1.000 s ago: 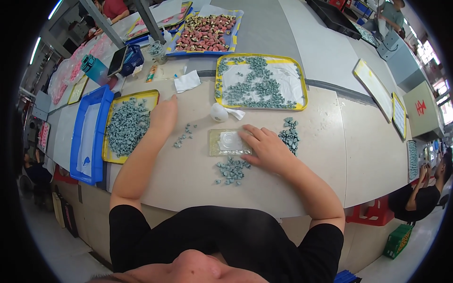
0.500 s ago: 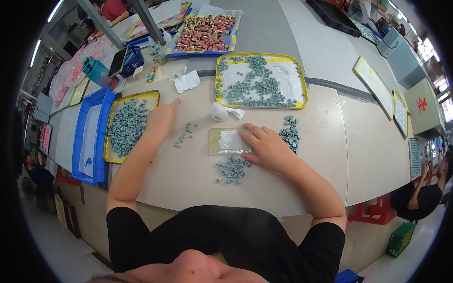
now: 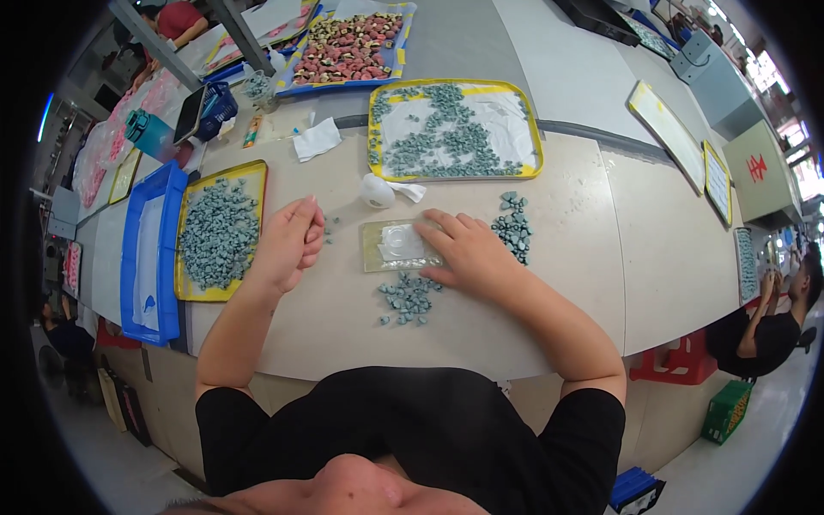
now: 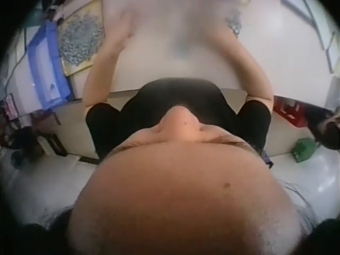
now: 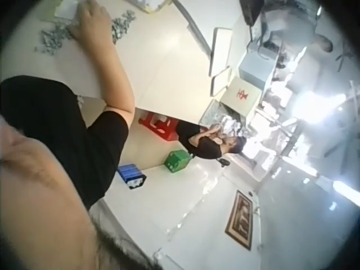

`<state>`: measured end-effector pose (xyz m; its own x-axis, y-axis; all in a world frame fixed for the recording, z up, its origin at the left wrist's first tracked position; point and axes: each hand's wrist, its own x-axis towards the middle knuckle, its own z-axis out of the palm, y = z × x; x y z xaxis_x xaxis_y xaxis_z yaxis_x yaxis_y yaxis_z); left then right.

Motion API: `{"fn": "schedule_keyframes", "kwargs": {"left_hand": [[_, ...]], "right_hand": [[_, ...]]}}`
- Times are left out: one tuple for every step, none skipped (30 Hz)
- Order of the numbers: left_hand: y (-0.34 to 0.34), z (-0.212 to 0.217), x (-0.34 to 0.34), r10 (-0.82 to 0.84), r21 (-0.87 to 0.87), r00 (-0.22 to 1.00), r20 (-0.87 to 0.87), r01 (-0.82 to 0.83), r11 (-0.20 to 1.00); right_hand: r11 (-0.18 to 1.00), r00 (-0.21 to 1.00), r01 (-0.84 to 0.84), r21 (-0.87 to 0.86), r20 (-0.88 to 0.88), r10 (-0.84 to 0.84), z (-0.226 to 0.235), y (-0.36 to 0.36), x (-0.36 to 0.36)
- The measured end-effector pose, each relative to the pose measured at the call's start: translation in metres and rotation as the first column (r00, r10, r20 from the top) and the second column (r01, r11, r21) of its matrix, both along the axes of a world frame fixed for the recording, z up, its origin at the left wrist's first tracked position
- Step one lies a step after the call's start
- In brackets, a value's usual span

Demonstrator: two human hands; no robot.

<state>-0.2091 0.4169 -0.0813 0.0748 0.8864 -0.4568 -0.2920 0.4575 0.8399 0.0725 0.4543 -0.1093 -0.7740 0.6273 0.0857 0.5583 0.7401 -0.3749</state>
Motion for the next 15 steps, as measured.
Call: {"fn": "schedule_keyframes", "kwargs": {"left_hand": [[0.005, -0.003, 0.005, -0.005, 0.0, 1.0, 0.005, 0.005, 1.0], [0.011, -0.006, 0.01, 0.111, -0.128, 0.953, 0.284, -0.077, 0.989], [0.017, -0.009, 0.015, 0.242, -0.272, 0.818, 0.522, -0.109, 0.956], [0.022, -0.013, 0.019, 0.23, -0.27, 0.817, 0.529, -0.095, 0.958], [0.026, -0.018, 0.022, 0.333, -0.328, 0.716, 0.613, -0.153, 0.932], [0.029, -0.022, 0.025, 0.436, -0.396, 0.597, 0.674, -0.206, 0.895], [0.032, -0.021, 0.03, 0.425, -0.394, 0.597, 0.68, -0.191, 0.899], [0.033, -0.017, 0.034, 0.501, -0.462, 0.56, 0.66, -0.224, 0.858], [0.032, -0.012, 0.038, 0.576, -0.53, 0.52, 0.63, -0.255, 0.809], [0.033, -0.008, 0.041, 0.569, -0.529, 0.521, 0.636, -0.243, 0.813], [0.034, -0.005, 0.043, 0.562, -0.539, 0.515, 0.647, -0.212, 0.815], [0.034, -0.001, 0.045, 0.552, -0.547, 0.509, 0.66, -0.177, 0.818], [0.034, -0.003, 0.046, 0.543, -0.544, 0.511, 0.667, -0.164, 0.823], [0.034, -0.007, 0.043, 0.47, -0.494, 0.516, 0.716, -0.101, 0.864], [0.035, -0.008, 0.04, 0.391, -0.435, 0.517, 0.762, -0.04, 0.9]], "right_hand": [[1.0, 1.0, 0.001, -0.012, -0.004, -0.001, 0.0, 0.002, 0.001], [1.0, 1.0, 0.007, -0.011, 0.001, -0.007, -0.002, 0.007, 0.005], [1.0, 0.995, -0.028, 0.0, -0.092, 0.028, -0.003, 0.013, 0.011], [0.998, 0.981, -0.061, 0.017, -0.184, 0.063, -0.003, 0.019, 0.017], [0.999, 0.983, -0.048, 0.02, -0.176, 0.051, 0.003, 0.027, 0.024], [0.992, 0.98, 0.077, -0.096, -0.175, -0.093, 0.01, 0.036, 0.03], [0.957, 0.958, 0.206, -0.206, -0.156, -0.24, 0.017, 0.045, 0.039], [0.955, 0.956, 0.219, -0.2, -0.149, -0.251, 0.016, 0.056, 0.052], [0.967, 0.964, 0.237, -0.094, -0.097, -0.246, 0.019, 0.065, 0.062], [0.969, 0.969, 0.245, 0.013, -0.044, -0.245, 0.022, 0.07, 0.068], [0.924, 0.937, 0.35, -0.153, 0.065, -0.344, 0.029, 0.072, 0.076], [0.921, 0.932, 0.363, -0.145, 0.07, -0.356, 0.032, 0.073, 0.081], [0.928, 0.932, 0.363, -0.084, 0.031, -0.362, 0.033, 0.073, 0.087], [0.931, 0.931, 0.363, -0.023, -0.007, -0.364, 0.034, 0.072, 0.094], [0.928, 0.928, 0.373, -0.013, -0.006, -0.373, 0.034, 0.072, 0.1]]}}
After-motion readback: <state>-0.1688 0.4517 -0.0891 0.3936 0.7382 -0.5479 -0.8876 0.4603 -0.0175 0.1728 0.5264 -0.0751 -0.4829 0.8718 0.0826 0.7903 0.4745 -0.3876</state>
